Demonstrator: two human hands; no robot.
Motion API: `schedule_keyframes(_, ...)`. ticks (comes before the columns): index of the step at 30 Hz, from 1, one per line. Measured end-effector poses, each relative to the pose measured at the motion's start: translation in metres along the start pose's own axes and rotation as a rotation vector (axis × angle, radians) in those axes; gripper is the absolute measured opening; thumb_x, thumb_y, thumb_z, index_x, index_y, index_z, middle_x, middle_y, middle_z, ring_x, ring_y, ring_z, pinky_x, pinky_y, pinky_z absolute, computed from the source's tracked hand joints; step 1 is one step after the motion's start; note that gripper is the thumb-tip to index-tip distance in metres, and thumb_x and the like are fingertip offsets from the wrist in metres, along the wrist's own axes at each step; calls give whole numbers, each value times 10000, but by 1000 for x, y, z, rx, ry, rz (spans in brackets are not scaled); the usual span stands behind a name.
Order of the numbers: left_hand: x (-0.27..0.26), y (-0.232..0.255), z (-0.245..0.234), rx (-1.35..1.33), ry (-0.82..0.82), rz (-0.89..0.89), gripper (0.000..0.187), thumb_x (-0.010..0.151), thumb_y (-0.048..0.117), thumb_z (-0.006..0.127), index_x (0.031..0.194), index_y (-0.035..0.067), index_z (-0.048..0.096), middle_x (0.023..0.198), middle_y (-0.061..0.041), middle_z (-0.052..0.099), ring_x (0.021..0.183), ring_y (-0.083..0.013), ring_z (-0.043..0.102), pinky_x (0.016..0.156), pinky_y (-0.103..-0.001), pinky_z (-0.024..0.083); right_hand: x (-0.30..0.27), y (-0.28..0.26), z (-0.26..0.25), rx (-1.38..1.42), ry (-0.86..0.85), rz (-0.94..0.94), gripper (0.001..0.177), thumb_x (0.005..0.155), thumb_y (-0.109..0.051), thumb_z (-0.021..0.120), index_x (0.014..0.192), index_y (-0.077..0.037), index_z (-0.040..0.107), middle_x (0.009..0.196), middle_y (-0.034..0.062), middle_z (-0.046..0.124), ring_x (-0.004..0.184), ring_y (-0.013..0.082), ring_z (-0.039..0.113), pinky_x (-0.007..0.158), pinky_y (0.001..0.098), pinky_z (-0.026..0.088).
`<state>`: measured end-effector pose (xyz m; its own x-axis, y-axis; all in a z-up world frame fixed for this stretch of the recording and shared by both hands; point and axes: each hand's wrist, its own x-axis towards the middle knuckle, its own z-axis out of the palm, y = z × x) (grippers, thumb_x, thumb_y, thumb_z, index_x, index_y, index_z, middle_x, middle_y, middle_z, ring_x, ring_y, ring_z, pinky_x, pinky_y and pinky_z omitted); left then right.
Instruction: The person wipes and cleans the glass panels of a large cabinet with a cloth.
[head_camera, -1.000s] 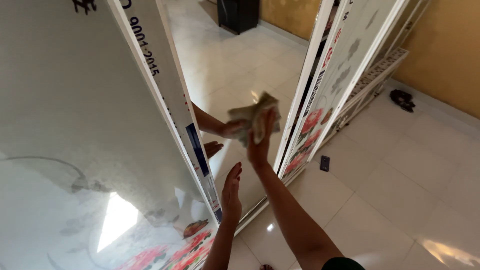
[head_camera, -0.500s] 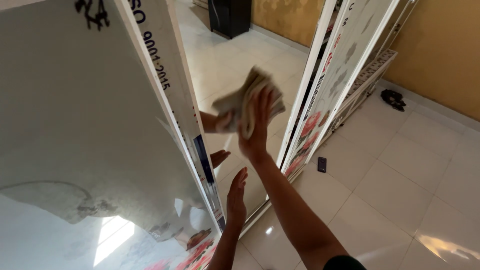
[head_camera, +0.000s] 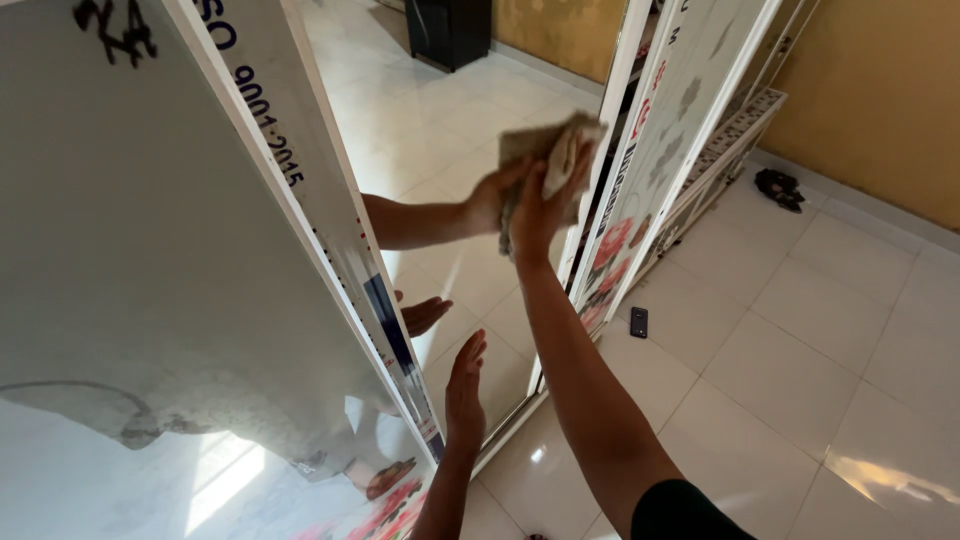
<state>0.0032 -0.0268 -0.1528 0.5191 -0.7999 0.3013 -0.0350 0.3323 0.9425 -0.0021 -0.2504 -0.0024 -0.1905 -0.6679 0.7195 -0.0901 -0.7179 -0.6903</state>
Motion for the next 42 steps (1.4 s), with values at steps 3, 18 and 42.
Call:
schedule_keyframes(3,1,2,2,13,-9,8,545,1093,354,339,1522,42,464,1564,-146,519,1445,-286,490,1196,-426,347,16,-23,16,12,48,-116,749,1095,-256,595,1698,-165,160,1789,112,145,1679,319,88,1368,559,43)
schedule_keyframes(18,0,-20,-1,-15,31,16,530,1098,349,355,1511,40,481,1550,-139,539,1423,-278,516,1188,-408,372,-14,41,5,-21,15,-172,714,1057,-376,476,1684,-181,195,1763,107,123,1643,322,71,1335,553,10)
schedule_keyframes(42,-9,-3,-8,60,109,-34,545,1090,377,351,1524,70,472,1550,-118,545,1420,-259,519,1188,-397,361,27,-12,10,-122,-96,-304,761,1152,-492,477,1737,-183,100,1790,124,68,1661,287,24,1367,550,9)
